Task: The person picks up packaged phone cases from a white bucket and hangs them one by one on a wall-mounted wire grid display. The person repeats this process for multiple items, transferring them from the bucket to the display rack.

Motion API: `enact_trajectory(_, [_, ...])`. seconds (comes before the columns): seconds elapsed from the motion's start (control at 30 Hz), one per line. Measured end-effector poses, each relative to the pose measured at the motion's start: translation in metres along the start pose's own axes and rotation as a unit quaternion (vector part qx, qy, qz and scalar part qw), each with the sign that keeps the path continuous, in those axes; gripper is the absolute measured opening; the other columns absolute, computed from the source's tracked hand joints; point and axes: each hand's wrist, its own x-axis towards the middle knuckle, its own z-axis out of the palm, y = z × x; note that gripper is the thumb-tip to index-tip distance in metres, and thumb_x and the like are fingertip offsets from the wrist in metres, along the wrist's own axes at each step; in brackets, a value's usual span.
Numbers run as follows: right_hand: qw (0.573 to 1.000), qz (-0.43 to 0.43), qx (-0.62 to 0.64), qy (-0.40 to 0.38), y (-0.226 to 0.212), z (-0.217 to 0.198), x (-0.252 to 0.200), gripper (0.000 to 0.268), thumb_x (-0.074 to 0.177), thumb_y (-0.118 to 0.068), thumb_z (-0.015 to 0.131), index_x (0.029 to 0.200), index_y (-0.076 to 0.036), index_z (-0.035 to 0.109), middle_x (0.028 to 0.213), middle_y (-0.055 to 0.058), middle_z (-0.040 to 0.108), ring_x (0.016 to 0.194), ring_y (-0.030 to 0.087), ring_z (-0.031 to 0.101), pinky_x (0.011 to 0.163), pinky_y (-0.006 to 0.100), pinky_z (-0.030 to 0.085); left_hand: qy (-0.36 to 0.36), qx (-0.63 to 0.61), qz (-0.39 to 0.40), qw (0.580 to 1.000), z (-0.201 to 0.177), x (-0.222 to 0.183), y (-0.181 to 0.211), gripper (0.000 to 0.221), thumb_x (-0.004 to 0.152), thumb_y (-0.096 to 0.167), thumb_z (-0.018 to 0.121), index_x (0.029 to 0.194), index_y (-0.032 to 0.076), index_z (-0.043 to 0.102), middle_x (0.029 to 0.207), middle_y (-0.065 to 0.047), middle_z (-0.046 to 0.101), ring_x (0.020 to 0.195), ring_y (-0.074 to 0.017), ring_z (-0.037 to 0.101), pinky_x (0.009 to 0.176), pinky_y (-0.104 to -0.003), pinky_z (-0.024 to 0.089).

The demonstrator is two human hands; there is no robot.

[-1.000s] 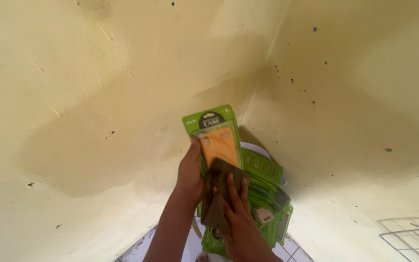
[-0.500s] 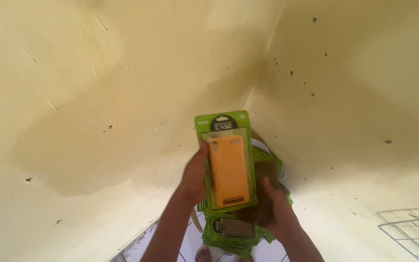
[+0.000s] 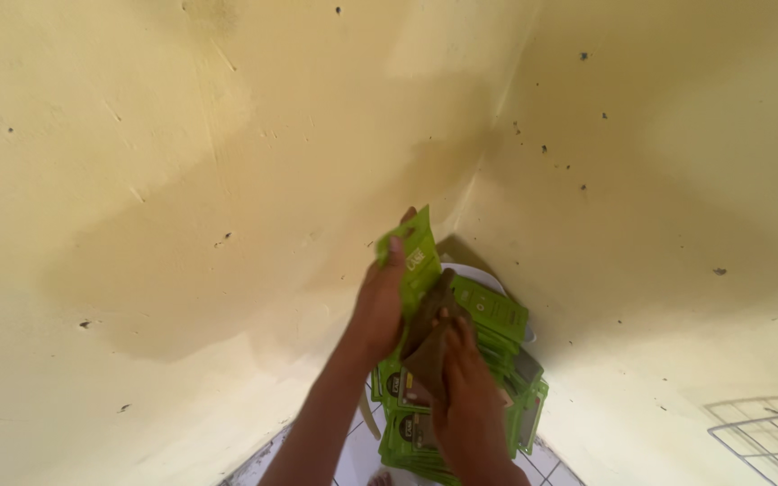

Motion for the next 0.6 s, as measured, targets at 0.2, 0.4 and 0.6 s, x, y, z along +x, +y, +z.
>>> enact_trajectory(0.2, [0.736, 0.462, 0.493, -0.046, 0.064, 0.01, -0.043, 0.054, 0.095, -0.012, 0.051, 0.147, -0.001, 0.05, 0.145, 0.02, 0.059, 0.132, 0.033, 0.056, 0.112, 0.049, 0.041, -0.098, -0.283, -0.114, 0.947, -0.049, 0.016, -0.015, 0.065, 0.106, 0.05, 0.028, 0.15, 0.005, 0.044, 0.142, -0.02, 0.057, 0.125, -0.0309, 0.06, 0.104, -0.045, 0.052])
enact_trajectory(0.4, [0.574, 0.639, 0.511, 0.037, 0.088, -0.038, -0.021, 0.054, 0.104, -0.04, 0.043, 0.143, -0.004, 0.05, 0.135, 0.015, 0.065, 0.12, 0.03, 0.064, 0.102, 0.048, 0.051, -0.175, -0.299, -0.12, 0.93, -0.072, 0.01, -0.02, 0.065, 0.106, 0.052, 0.031, 0.153, 0.008, 0.042, 0.146, -0.018, 0.056, 0.13, -0.0313, 0.058, 0.107, -0.047, 0.051])
enact_trajectory(0.6, [0.856, 0.467, 0.221, -0.025, 0.024, -0.048, 0.071, 0.04, 0.107, -0.018, 0.046, 0.142, 0.002, 0.053, 0.124, 0.036, 0.063, 0.117, 0.052, 0.057, 0.1, 0.058, 0.046, -0.258, -0.334, -0.165, 0.892, -0.049, 0.016, -0.048, 0.067, 0.109, 0.055, 0.033, 0.159, 0.011, 0.04, 0.15, -0.017, 0.05, 0.131, -0.0314, 0.055, 0.109, -0.047, 0.049])
